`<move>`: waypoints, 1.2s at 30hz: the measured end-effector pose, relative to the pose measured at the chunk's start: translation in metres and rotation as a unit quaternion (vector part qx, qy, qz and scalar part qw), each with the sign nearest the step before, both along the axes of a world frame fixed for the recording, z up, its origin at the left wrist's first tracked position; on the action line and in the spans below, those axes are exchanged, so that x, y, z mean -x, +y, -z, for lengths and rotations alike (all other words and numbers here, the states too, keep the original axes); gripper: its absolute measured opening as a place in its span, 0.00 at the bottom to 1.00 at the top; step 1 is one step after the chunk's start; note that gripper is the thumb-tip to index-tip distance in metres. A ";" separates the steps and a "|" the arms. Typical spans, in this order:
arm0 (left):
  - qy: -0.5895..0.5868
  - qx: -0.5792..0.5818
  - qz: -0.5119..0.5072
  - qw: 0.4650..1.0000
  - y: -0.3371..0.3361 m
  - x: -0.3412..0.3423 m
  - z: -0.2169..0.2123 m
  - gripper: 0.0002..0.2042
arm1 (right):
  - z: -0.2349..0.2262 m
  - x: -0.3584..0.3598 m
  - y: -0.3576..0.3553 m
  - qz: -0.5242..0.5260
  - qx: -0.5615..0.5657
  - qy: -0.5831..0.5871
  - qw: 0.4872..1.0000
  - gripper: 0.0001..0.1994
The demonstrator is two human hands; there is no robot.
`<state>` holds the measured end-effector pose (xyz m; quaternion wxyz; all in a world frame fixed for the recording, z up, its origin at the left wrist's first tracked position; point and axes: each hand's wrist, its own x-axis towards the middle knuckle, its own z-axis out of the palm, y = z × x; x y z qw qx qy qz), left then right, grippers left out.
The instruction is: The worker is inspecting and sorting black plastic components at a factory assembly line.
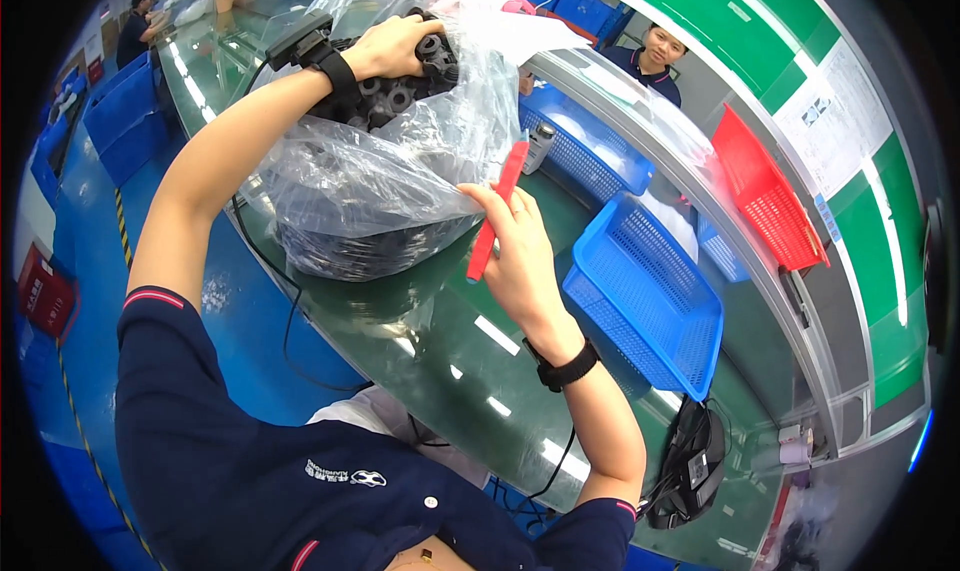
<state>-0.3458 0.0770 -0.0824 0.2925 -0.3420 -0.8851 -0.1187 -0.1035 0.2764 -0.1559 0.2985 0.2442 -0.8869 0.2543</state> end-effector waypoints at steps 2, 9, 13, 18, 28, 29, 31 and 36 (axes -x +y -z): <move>-0.028 0.007 0.019 0.999 -0.001 -0.006 0.004 0.32 | 0.000 -0.001 0.003 0.002 -0.001 -0.005 1.000 0.26; -0.228 0.223 0.013 0.948 -0.016 -0.030 0.018 0.53 | 0.016 -0.007 0.019 0.039 -0.058 -0.063 0.996 0.25; -0.152 0.215 0.034 0.964 -0.007 -0.016 0.041 0.53 | 0.027 -0.004 0.018 0.032 -0.040 -0.049 0.997 0.25; -0.025 0.118 0.012 0.993 0.001 0.011 0.074 0.49 | 0.028 -0.008 0.004 0.010 -0.023 -0.042 0.999 0.26; -0.010 0.043 0.003 0.999 -0.005 -0.021 0.018 0.25 | 0.028 -0.007 -0.008 -0.018 0.009 -0.031 0.999 0.22; 0.015 0.030 0.024 0.999 -0.009 -0.025 0.006 0.25 | 0.026 -0.009 -0.006 -0.021 0.005 -0.020 1.000 0.23; 0.047 0.034 0.049 0.997 -0.016 -0.032 -0.012 0.25 | 0.021 -0.011 -0.005 -0.023 0.023 -0.018 0.999 0.24; 0.103 0.095 0.032 0.990 -0.013 -0.024 -0.032 0.38 | 0.006 -0.008 -0.007 -0.027 0.068 -0.009 0.997 0.30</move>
